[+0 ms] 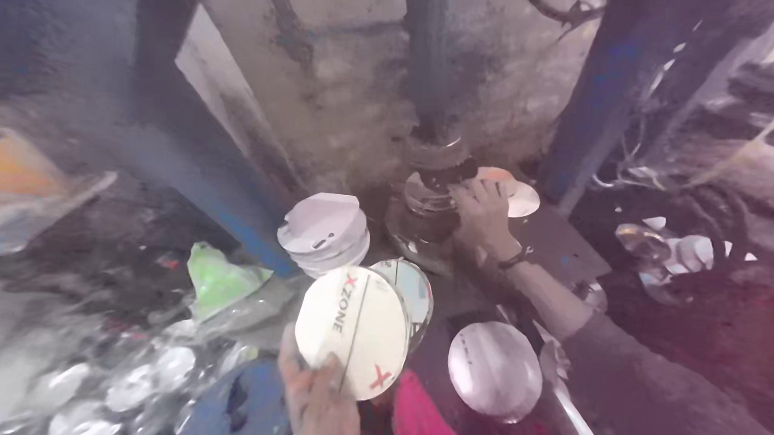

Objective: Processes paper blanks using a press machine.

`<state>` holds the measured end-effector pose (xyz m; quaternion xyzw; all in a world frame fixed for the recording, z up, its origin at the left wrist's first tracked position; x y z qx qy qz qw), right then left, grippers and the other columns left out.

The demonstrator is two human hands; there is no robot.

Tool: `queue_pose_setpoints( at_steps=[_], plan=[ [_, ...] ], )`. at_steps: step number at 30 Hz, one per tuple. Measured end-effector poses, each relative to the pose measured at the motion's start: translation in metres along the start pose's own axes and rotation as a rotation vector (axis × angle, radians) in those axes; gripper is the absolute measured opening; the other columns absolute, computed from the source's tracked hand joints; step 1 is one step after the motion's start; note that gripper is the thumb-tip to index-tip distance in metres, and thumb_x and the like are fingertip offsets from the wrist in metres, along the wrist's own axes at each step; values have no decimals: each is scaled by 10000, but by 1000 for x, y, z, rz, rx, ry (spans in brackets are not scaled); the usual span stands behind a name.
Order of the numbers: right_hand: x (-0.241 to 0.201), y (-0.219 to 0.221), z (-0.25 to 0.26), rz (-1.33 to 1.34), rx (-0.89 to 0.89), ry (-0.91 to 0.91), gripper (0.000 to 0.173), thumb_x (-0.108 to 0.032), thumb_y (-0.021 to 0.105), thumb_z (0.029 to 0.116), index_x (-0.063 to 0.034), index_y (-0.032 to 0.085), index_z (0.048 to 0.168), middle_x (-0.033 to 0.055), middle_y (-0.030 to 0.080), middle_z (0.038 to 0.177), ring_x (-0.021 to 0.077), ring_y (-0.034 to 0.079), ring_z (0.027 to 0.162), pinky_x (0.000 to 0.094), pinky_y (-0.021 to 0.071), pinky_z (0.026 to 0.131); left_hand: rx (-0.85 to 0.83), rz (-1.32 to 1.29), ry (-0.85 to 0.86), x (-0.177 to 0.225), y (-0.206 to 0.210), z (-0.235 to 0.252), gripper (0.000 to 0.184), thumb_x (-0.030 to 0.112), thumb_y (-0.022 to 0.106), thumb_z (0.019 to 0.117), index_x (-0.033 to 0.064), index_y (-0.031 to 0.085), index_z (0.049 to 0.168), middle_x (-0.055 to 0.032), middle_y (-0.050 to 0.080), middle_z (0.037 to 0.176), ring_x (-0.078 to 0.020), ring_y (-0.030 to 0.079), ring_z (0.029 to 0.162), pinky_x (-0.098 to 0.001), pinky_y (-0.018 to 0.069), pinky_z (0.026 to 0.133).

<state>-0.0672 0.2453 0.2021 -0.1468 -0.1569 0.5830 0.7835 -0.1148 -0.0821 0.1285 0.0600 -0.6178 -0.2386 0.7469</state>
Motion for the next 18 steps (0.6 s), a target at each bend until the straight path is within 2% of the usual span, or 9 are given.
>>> queue_pose_setpoints(
  at_steps=[2,5,6,8,11,13,15,17,18],
  plan=[
    [-10,-2,7,61,-52,-30,134,-44,612,957,-58,735,1011,133,715,979,329,676,912,487,513,792,23,35,24,5,-4,-1,741,-60,404,872,35,146,1559,-47,499,1378,-60,631,1115,-256,575,885],
    [-32,5,11,135,-316,42,228,-68,600,979,-8,707,1171,191,712,1145,366,676,1107,526,513,985,-5,43,72,7,-8,-1,727,-12,418,885,19,129,1552,-39,495,1375,-57,626,1122,-257,575,889],
    [-37,9,11,137,-412,92,286,-112,608,996,7,674,1247,219,688,1228,386,649,1186,540,477,1050,-18,35,82,8,-9,-1,726,-3,422,893,17,122,1554,-32,496,1379,-56,629,1120,-255,577,888],
    [-44,14,12,152,-549,196,381,-118,631,995,41,598,1340,277,642,1286,434,610,1236,571,417,1114,-16,11,83,11,-10,-3,723,-12,434,888,30,151,1552,-15,518,1376,-60,643,1107,-258,585,876],
    [-52,16,17,214,-602,247,359,5,673,926,-4,643,1284,257,700,1071,449,670,1035,592,502,975,12,23,64,17,-14,-6,739,-43,407,866,35,144,1552,-16,508,1368,-48,640,1095,-248,580,870],
    [-59,15,20,272,-520,189,403,59,681,891,-12,661,1287,253,690,1107,452,660,1058,596,513,955,55,52,64,22,-17,-9,735,-73,384,867,21,136,1553,-34,502,1363,-38,641,1079,-233,578,858],
    [-58,21,21,283,-436,169,356,-9,659,934,14,662,1289,261,656,1178,452,637,1097,585,520,914,78,82,76,25,-19,-9,725,-71,383,883,-1,127,1557,-62,482,1378,-45,627,1104,-234,568,879],
    [-53,26,15,271,-462,204,339,-112,671,973,39,653,1276,274,611,1275,458,601,1167,582,508,958,83,100,82,25,-17,-8,726,-49,401,875,1,144,1551,-66,476,1377,-48,617,1117,-238,564,886],
    [-49,28,11,264,-484,207,300,-80,681,956,41,673,1230,277,621,1261,460,604,1166,589,503,966,76,99,79,26,-14,-8,726,-50,403,875,3,146,1553,-65,472,1387,-48,611,1126,-239,561,892]
  ],
)
Point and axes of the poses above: each hand's wrist, its own z-axis towards the middle knuckle, its own y-axis out of the palm, x = y × z, the point moved 6 cm from there along z, towards the middle knuckle
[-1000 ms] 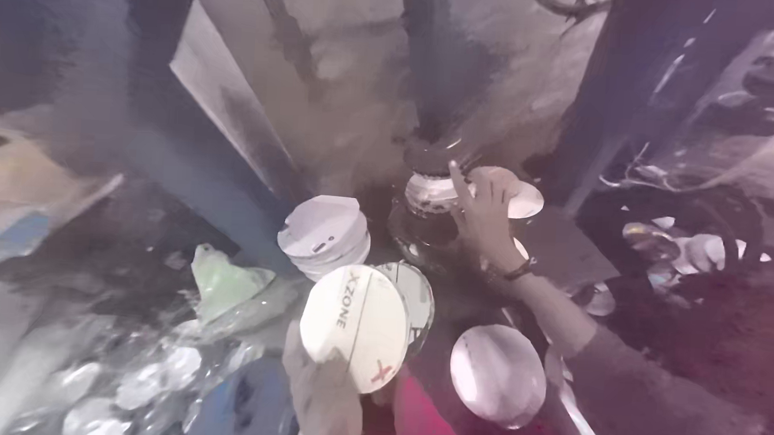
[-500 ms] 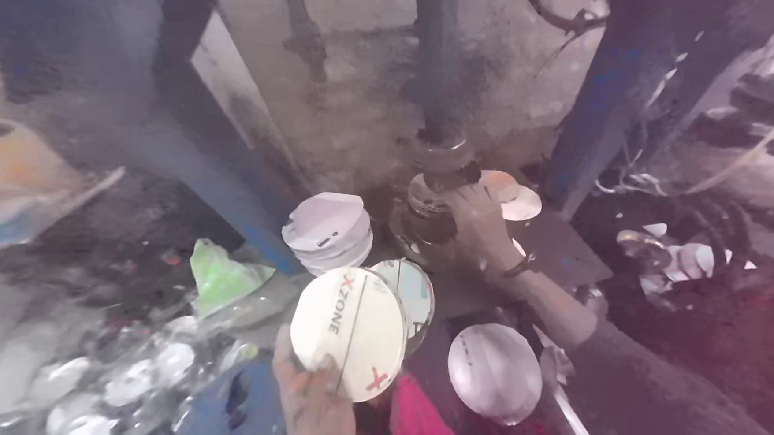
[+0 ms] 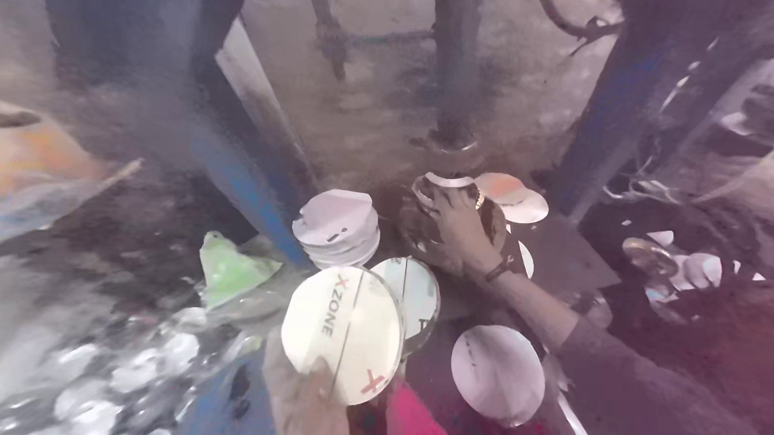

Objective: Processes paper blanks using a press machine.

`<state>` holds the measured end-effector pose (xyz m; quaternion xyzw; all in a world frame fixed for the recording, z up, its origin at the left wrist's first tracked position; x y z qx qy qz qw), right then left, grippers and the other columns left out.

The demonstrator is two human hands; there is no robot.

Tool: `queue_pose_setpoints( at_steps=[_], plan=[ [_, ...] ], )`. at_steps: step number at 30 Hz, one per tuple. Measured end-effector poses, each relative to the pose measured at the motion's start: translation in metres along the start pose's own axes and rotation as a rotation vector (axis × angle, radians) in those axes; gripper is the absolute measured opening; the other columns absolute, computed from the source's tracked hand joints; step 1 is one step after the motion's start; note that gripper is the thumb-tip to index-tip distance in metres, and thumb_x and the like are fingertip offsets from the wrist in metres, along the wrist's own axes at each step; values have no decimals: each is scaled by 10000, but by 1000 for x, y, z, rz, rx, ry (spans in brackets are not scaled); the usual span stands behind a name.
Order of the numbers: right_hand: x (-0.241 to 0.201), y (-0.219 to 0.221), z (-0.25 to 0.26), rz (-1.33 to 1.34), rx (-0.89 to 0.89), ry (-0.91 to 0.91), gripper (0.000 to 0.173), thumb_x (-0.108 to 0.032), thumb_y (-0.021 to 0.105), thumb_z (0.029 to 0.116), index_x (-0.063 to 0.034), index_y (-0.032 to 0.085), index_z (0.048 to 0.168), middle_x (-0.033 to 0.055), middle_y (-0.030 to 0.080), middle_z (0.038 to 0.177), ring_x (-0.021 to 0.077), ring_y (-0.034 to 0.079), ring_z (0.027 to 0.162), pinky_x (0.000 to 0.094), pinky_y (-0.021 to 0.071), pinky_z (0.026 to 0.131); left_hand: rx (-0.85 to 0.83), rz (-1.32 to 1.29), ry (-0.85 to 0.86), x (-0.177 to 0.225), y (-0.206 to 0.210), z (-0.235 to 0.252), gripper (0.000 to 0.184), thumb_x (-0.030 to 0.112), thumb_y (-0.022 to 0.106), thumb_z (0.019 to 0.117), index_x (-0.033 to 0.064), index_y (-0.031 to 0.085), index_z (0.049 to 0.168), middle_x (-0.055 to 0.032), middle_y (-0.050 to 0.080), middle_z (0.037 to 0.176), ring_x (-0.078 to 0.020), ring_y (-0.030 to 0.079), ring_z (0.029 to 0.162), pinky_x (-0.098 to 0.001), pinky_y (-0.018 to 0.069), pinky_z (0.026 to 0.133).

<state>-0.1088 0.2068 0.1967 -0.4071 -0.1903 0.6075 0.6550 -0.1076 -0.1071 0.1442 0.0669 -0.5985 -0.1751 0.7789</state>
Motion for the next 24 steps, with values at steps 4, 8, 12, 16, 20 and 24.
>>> queue_pose_setpoints(
  at_steps=[4,8,12,16,20,24],
  plan=[
    [8,-25,-32,-4,25,-41,235,-19,713,873,-31,732,1107,204,672,1112,411,626,1099,594,488,962,-40,-31,-43,0,17,-3,697,-62,386,909,24,145,1557,-21,507,1366,-15,624,1102,-218,564,886],
    [37,-58,-105,-9,205,41,182,50,610,912,21,739,1037,246,691,1048,466,657,997,639,496,864,-142,-144,-91,-18,51,-2,763,-50,426,879,61,132,1574,-23,503,1401,-44,644,1089,-247,579,875],
    [94,-58,-129,65,18,192,274,-174,592,1011,8,723,1168,285,651,1215,505,596,1149,686,439,942,-261,-114,-199,-35,114,-7,785,-46,479,889,43,116,1580,-121,411,1491,-71,598,1166,-247,553,905],
    [75,-86,-112,576,-289,352,421,-290,464,1077,-40,564,1400,42,676,1079,32,626,867,222,532,757,-353,-47,-187,-50,170,-3,792,-23,494,903,30,100,1588,-211,308,1547,-128,500,1298,-264,492,1001],
    [91,-74,-77,949,-316,552,370,-55,518,1041,-78,526,1410,16,655,821,22,511,537,181,437,471,-304,-74,-228,-54,202,22,813,-54,502,945,106,47,1598,-217,340,1518,-205,526,1276,-350,512,989],
    [142,-39,-29,879,-139,631,214,-74,570,1020,9,624,1209,29,628,805,51,545,592,221,487,540,-239,-48,-224,-48,191,37,726,68,506,1022,94,76,1606,-208,244,1583,-210,567,1171,-343,545,878]
  ],
)
Point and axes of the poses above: each hand's wrist, its own z-axis towards the middle knuckle, its own y-axis out of the palm, x = y × z, the point moved 6 cm from there along z, towards the middle knuckle
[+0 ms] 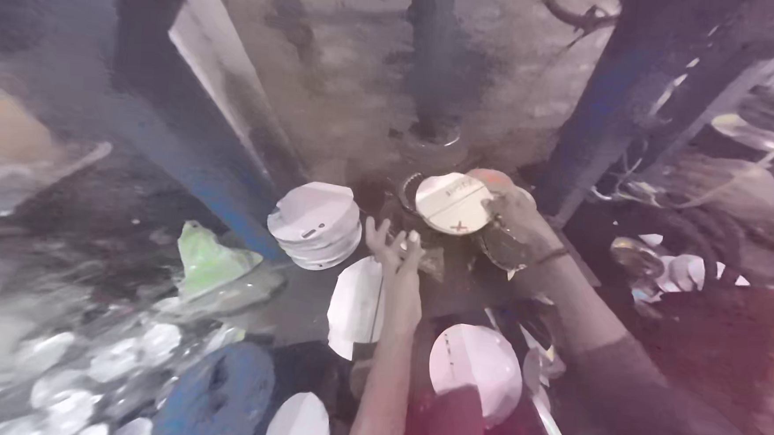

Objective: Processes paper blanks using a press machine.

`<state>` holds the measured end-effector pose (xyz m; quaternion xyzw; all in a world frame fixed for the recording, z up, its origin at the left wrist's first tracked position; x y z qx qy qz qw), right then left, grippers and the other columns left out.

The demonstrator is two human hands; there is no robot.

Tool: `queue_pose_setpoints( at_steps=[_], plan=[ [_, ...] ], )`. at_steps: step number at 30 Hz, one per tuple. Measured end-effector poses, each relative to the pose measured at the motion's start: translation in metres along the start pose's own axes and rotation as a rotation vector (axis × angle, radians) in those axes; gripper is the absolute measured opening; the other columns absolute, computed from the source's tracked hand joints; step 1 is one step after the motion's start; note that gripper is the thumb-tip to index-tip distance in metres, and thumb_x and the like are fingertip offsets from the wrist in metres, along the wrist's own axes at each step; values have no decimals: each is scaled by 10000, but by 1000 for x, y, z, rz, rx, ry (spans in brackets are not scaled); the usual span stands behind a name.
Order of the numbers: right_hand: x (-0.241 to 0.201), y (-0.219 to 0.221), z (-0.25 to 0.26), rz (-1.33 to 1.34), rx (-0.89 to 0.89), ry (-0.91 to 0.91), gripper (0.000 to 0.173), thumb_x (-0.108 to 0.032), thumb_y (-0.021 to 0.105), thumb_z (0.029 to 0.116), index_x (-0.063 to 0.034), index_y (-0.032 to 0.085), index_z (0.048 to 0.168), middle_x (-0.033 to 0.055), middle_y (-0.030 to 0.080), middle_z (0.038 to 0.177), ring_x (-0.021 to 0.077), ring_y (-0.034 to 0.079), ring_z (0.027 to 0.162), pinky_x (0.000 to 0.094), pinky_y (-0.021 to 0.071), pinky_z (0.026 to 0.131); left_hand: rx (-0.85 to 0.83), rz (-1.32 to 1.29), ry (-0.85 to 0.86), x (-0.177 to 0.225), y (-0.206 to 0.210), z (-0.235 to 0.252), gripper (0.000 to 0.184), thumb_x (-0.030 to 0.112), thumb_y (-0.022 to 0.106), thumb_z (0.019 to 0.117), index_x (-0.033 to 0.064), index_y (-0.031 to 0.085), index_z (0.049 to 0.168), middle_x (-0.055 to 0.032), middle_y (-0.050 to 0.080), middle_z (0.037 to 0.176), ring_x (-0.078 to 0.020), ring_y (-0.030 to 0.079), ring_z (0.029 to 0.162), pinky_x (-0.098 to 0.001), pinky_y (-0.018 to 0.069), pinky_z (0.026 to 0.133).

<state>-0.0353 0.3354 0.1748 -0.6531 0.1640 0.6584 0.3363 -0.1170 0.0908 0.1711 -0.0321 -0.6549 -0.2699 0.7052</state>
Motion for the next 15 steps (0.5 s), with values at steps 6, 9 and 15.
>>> queue_pose_setpoints(
  at_steps=[6,9,15],
  plan=[
    [2,14,67,-166,-113,27,323,-143,629,1008,-44,626,1315,120,667,1050,136,605,741,306,529,643,55,-55,42,8,-47,-31,673,46,426,991,90,114,1586,-151,313,1577,-209,536,1283,-383,532,951],
    [-2,18,73,-170,-105,22,302,-140,654,994,-6,654,1265,114,678,985,121,603,717,301,533,655,83,-64,32,12,-63,-42,659,57,398,1010,85,80,1586,-135,331,1566,-160,561,1246,-342,536,935],
    [9,-7,44,-153,27,111,425,-335,340,1127,-57,611,1302,85,629,983,104,537,656,289,476,587,68,-65,62,22,-83,-52,698,199,460,1020,107,64,1587,-83,361,1554,-144,556,1264,-347,548,935]
  ],
)
Point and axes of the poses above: each hand's wrist, its own z-axis towards the middle knuckle, its own y-axis out of the palm, x = y × z, the point moved 6 cm from there along z, towards the middle knuckle
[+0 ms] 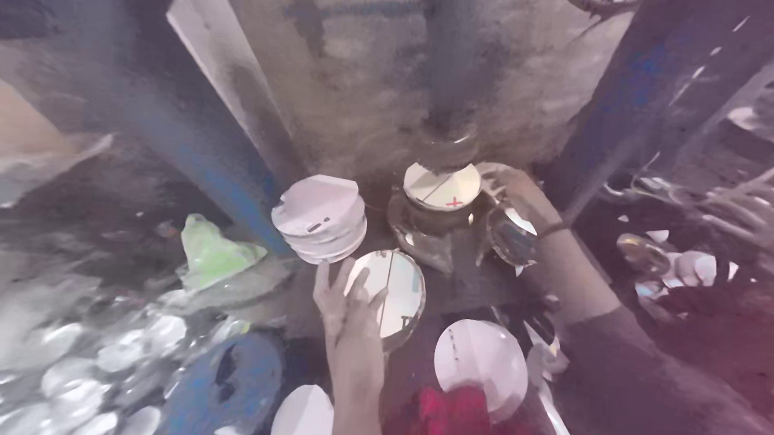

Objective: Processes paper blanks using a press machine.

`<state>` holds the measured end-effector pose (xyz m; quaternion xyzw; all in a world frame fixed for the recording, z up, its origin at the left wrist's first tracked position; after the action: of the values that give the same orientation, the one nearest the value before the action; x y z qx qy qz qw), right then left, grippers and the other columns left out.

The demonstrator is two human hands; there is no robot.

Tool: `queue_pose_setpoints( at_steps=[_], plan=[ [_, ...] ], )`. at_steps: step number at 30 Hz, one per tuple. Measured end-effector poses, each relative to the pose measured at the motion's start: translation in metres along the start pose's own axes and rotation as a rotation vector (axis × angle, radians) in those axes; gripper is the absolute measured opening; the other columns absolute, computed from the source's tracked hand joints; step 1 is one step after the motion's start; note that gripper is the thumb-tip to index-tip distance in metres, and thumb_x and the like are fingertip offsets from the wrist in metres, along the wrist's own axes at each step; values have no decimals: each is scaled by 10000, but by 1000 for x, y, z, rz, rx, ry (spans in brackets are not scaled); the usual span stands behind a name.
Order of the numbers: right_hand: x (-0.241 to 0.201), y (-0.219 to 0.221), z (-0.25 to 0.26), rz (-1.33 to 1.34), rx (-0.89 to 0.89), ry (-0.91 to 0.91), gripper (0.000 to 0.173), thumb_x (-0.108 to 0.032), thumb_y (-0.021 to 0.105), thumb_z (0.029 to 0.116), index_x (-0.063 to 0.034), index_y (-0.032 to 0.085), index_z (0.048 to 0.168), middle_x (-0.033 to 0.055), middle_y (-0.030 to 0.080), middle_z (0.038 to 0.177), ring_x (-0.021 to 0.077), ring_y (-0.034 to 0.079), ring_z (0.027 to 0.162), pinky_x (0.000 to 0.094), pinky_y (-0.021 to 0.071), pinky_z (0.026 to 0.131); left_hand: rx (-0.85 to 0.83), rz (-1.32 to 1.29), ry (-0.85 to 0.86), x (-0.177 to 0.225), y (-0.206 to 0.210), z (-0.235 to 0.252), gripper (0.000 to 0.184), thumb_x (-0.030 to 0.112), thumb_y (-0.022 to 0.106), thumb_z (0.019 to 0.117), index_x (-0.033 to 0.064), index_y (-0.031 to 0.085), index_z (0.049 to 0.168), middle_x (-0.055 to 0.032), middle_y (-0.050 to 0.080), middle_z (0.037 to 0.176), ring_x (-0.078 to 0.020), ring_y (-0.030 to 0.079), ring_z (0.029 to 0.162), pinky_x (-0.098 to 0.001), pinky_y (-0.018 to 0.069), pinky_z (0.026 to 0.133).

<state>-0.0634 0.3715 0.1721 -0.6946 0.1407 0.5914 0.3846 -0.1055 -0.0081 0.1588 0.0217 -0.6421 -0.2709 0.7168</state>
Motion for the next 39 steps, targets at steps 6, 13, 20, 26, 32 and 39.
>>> queue_pose_setpoints(
  at_steps=[6,13,20,26,32,39],
  plan=[
    [28,-19,-124,-485,284,-373,240,-136,671,963,22,717,1138,245,695,1078,412,664,1016,601,517,908,-82,-25,2,1,4,-15,768,336,572,996,85,110,1557,9,483,1455,-108,604,1199,-301,575,884],
    [60,9,-150,-671,353,-431,187,-9,598,963,32,734,1085,250,722,1066,438,703,1021,592,548,905,-252,-4,-13,-7,29,-32,654,329,579,1012,84,239,1514,60,562,1384,-108,640,1154,-303,591,875],
    [79,-31,-161,-849,353,-328,237,105,585,911,51,726,1094,268,695,1106,461,665,1063,609,509,931,-110,135,-47,4,-18,-39,530,302,400,1067,56,211,1497,67,579,1336,-97,621,1177,-320,565,909],
    [85,-35,-142,-815,154,-204,309,140,599,898,62,700,1179,281,650,1223,466,617,1168,599,485,1011,-39,113,-50,4,-51,-41,334,163,334,1073,136,379,1403,118,671,1218,-83,670,1106,-311,577,890],
    [43,5,-178,-719,350,-445,208,-35,633,950,-11,739,1127,220,702,1133,421,658,1098,626,484,944,-158,147,193,4,-93,-42,373,171,465,1046,134,459,1417,49,613,1343,-155,609,1227,-362,544,960],
    [14,85,-186,-426,67,-455,225,-146,587,1012,-36,756,1111,161,753,988,327,738,880,529,589,793,123,466,207,0,-102,-49,487,81,447,1014,-149,323,1426,-138,507,1392,-71,538,1231,-242,493,986]
  ],
)
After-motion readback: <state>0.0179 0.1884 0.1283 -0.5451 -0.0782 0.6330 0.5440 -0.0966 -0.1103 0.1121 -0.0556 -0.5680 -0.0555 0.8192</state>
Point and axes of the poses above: each hand's wrist, its own z-axis towards the middle knuckle, its own y-axis out of the palm, x = y × z, the point moved 6 cm from there along z, towards the middle knuckle
